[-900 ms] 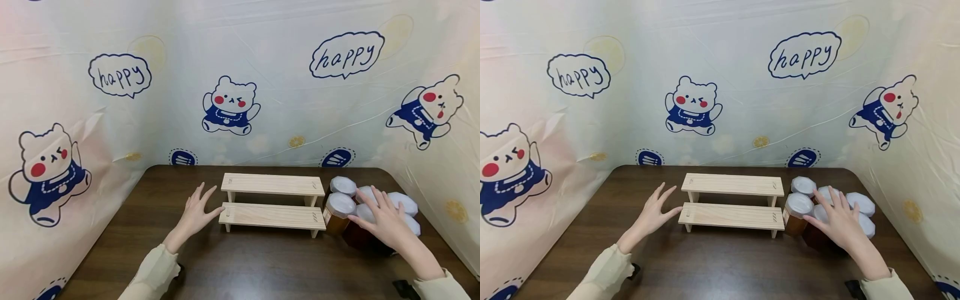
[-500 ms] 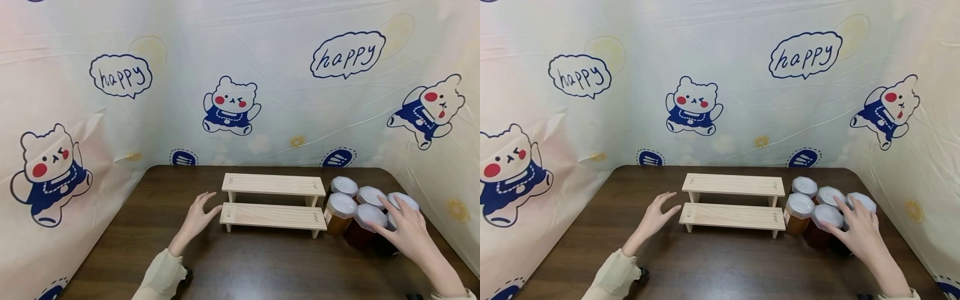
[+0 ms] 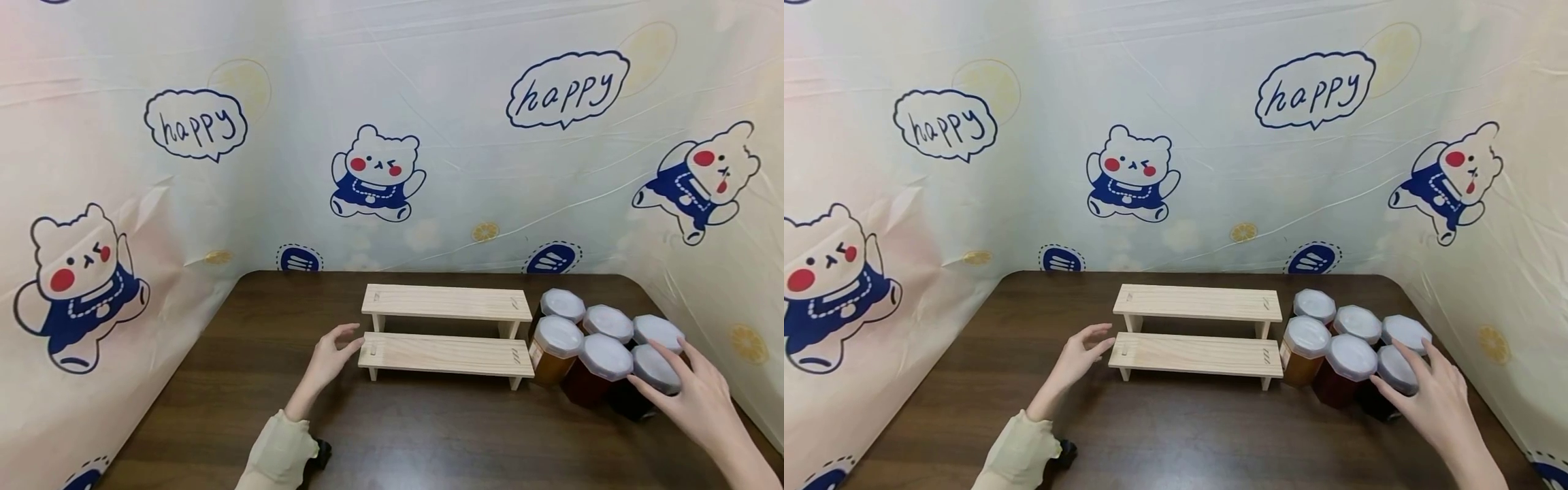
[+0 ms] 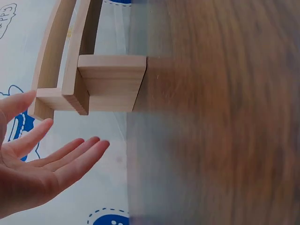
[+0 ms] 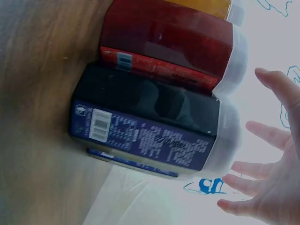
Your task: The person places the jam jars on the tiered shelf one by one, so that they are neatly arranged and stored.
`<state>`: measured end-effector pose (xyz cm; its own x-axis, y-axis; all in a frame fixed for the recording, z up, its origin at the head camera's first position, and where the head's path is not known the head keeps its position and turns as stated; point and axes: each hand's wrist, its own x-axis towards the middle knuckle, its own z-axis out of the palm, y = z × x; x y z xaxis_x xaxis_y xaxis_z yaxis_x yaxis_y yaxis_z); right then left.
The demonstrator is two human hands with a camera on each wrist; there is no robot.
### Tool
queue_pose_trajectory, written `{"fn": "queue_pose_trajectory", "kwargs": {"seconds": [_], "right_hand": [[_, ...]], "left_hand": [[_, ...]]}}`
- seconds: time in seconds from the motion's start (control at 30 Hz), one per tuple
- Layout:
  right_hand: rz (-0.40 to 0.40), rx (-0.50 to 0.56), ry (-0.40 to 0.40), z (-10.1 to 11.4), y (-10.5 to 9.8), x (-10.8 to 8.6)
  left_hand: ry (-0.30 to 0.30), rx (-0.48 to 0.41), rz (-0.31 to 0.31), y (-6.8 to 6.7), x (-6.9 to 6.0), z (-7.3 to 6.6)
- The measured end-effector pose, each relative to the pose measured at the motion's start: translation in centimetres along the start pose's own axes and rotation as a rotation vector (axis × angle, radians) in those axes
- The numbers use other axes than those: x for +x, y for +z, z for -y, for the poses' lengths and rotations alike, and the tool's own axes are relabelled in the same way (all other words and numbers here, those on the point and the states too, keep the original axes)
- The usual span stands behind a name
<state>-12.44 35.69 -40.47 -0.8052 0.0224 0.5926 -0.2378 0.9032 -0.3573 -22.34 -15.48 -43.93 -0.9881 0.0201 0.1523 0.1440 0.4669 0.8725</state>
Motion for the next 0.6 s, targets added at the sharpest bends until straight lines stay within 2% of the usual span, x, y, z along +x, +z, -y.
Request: {"fn": "queue_pose_trajectory", "kwargs": {"seconds": [0.1,0.27,0.47,0.6], "right_hand": [[-0.007,0.027,0.017,-0.4,0.1,-0.4],[-0.031,0.067,0.03,-0.9,0.3,-0.9],[-0.08,0.074,0.054,-1.2,0.6,-1.4],[-0.067,0.045,0.112,-1.3,1.0,-1.7]], "left_hand": [[-0.045,-0.072,0.022,0.4,0.1,0.3],[-0.088,-0.176,0.051,0.8,0.3,0.6],[-0.097,-0.173,0.057,1.0,0.6,0.6],[-0.093,-0.165,0.055,1.1,0.6,0.5]]}}
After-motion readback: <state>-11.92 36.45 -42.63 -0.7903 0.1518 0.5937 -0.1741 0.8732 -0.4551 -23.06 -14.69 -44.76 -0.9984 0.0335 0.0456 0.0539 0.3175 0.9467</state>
